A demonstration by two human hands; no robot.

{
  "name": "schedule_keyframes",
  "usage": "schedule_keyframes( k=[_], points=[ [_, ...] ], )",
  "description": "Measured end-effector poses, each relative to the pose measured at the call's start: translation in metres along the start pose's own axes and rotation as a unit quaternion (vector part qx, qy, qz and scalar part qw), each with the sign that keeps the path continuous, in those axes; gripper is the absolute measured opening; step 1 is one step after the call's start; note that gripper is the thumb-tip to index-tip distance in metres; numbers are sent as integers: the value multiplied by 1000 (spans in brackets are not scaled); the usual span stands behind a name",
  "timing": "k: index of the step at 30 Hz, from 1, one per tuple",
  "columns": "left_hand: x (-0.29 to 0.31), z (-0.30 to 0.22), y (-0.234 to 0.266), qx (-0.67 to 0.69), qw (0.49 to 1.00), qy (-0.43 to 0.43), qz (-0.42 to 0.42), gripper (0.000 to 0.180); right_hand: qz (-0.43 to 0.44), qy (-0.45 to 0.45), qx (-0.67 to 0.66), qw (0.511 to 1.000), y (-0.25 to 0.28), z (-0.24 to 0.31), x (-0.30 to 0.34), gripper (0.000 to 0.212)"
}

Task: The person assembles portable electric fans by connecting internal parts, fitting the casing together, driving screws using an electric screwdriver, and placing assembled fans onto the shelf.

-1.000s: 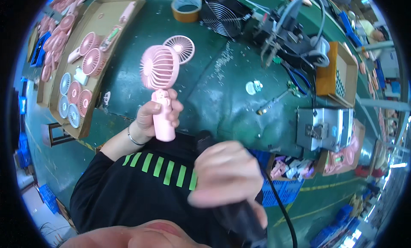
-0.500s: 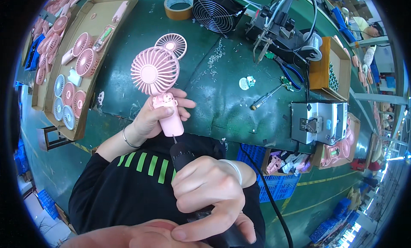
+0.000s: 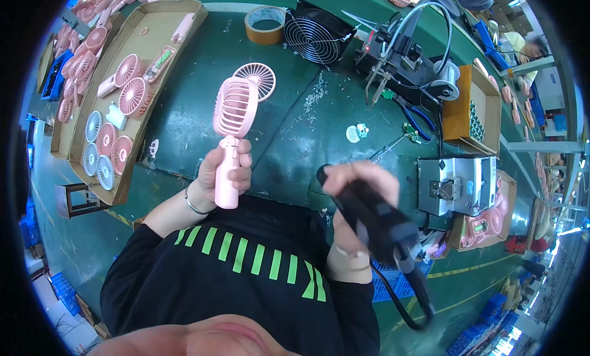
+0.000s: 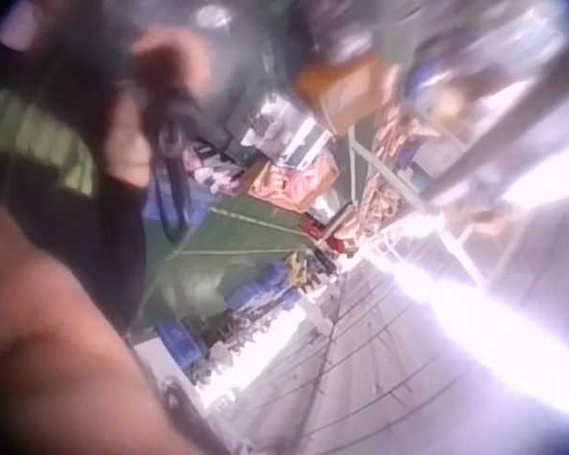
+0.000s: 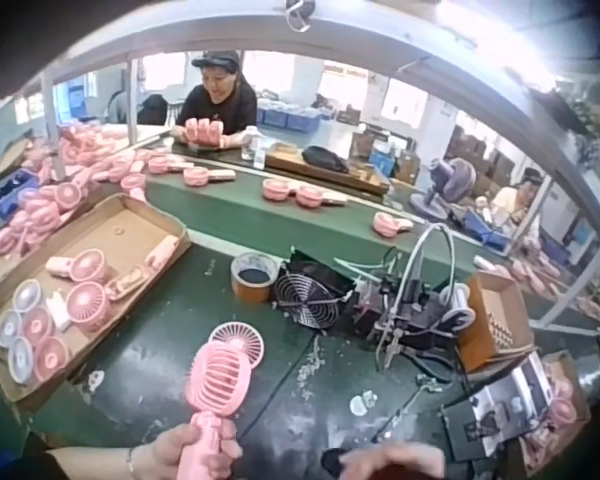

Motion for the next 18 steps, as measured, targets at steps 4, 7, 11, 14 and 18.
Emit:
schedule_keyframes(
  k=[4, 7, 11, 14, 18],
  points=[
    [-5, -1, -3, -234, 960, -30, -154, 32, -20, -47, -22, 998, -1, -34, 4, 80],
    [-11, 4, -2, -350, 911, -84, -201, 27, -46, -6, -46, 998, -1, -35, 3, 85],
    [-13, 15, 0, -380, 896, -83, -214, 26, -80, 224, -52, 970, -12, 10, 6, 70],
    [-14, 18, -1, -409, 886, -86, -200, 23, -5, 225, -118, 967, -31, 22, 13, 52],
    [-15, 21, -4, -424, 881, -71, -197, 22, 19, 204, -121, 971, -36, 17, 16, 54]
  ],
)
Point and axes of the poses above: each hand's wrist, its own x-axis away from the middle knuckle, its own y-axis out of the back of the hand, z = x × y, the point moved 5 cm from there along -x, towards the middle knuckle, and after that the axes turned 6 degrees about x, right-handed, at the moved point
